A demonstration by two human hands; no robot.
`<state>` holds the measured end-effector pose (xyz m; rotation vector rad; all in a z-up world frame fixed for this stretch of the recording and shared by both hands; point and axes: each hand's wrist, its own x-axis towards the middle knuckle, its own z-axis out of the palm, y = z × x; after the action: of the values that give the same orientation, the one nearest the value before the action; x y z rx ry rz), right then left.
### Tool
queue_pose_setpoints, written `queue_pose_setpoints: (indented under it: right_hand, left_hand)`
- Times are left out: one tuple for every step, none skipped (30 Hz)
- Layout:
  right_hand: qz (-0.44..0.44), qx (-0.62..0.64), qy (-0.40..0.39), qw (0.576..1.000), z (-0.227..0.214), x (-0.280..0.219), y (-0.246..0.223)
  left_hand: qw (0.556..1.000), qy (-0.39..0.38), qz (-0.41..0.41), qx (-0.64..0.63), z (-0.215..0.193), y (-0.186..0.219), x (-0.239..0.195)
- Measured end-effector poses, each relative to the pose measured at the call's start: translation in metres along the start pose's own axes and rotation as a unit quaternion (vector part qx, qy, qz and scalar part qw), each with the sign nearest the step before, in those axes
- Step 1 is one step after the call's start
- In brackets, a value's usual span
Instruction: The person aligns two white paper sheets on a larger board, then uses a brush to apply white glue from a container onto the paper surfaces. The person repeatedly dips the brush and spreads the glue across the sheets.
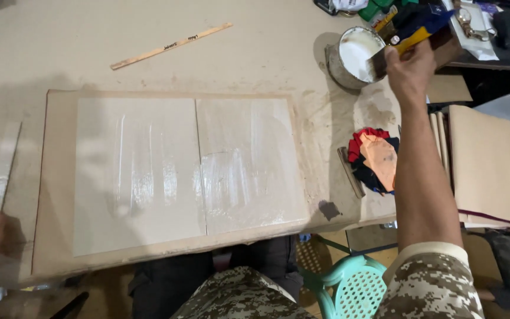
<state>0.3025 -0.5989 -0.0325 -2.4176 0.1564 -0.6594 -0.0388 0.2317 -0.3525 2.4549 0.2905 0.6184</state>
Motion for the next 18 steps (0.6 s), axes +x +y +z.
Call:
queue_pose_setpoints:
  right_hand:
    - [-0.028, -0.048, -0.001, 0.998, -0.002, -0.003, 0.002]
    - [-0.054, -0.097, -0.001, 0.994, -0.005, -0.006, 0.005]
    - [-0.052, -0.099, -0.001, 0.994, -0.010, -0.008, 0.003]
    - [-0.048, -0.128, -0.047, 0.989, -0.016, -0.007, -0.001]
    - [-0.044, -0.157, -0.092, 0.982, -0.022, -0.007, -0.005]
    - [-0.049, -0.154, -0.092, 0.983, -0.032, -0.020, -0.013]
    - [-0.026, -0.050, -0.112, 0.992, -0.042, -0.035, -0.022]
    - [-0.011, 0.063, -0.142, 0.988, -0.040, -0.045, -0.039]
    - [-0.024, 0.073, -0.153, 0.985, -0.038, -0.058, -0.033]
    - [0.042, 0.158, -0.139, 0.977, -0.024, -0.069, -0.030]
    - [0.112, 0.239, -0.128, 0.956, -0.009, -0.078, -0.027]
    - [0.101, 0.250, -0.156, 0.950, 0.009, -0.099, -0.050]
    - [0.108, 0.297, -0.193, 0.929, 0.023, -0.120, -0.071]
    - [0.114, 0.341, -0.218, 0.907, 0.028, -0.144, -0.089]
    - [0.104, 0.348, -0.236, 0.901, 0.052, -0.161, -0.114]
    - [0.113, 0.357, -0.243, 0.895, 0.066, -0.181, -0.132]
    - [0.123, 0.365, -0.249, 0.889, 0.079, -0.199, -0.148]
    - [0.119, 0.365, -0.255, 0.887, 0.091, -0.217, -0.173]
  left_hand:
    - [0.997, 0.024, -0.047, -0.059, 0.013, -0.024, -0.002]
    - [0.987, 0.045, -0.094, -0.120, 0.027, -0.049, -0.004]
    - [0.987, 0.042, -0.094, -0.121, 0.005, 0.028, 0.016]
    - [0.996, 0.010, -0.072, -0.052, -0.029, 0.123, 0.022]
    - [0.998, -0.024, -0.051, 0.015, -0.079, 0.224, 0.003]
    - [0.998, -0.019, -0.053, 0.016, -0.077, 0.244, 0.000]
    - [0.995, -0.026, 0.053, 0.078, -0.077, 0.262, -0.003]
    - [0.977, -0.028, 0.146, 0.149, -0.084, 0.278, -0.010]
    - [0.978, -0.019, 0.133, 0.161, -0.069, 0.288, -0.019]
    - [0.981, -0.043, 0.173, 0.083, -0.057, 0.293, -0.033]
    - [0.975, -0.064, 0.212, 0.004, -0.043, 0.296, -0.043]
    - [0.980, -0.055, 0.188, 0.023, -0.053, 0.319, -0.045]
    - [0.966, -0.083, 0.244, 0.017, -0.060, 0.342, -0.045]
    - [0.945, -0.111, 0.307, 0.004, -0.062, 0.364, -0.040]
    - [0.951, -0.101, 0.292, 0.018, -0.062, 0.359, -0.050]
    - [0.950, -0.114, 0.291, 0.026, -0.056, 0.357, -0.056]
    - [0.948, -0.127, 0.289, 0.035, -0.049, 0.357, -0.061]
    - [0.950, -0.123, 0.283, 0.037, -0.046, 0.356, -0.063]
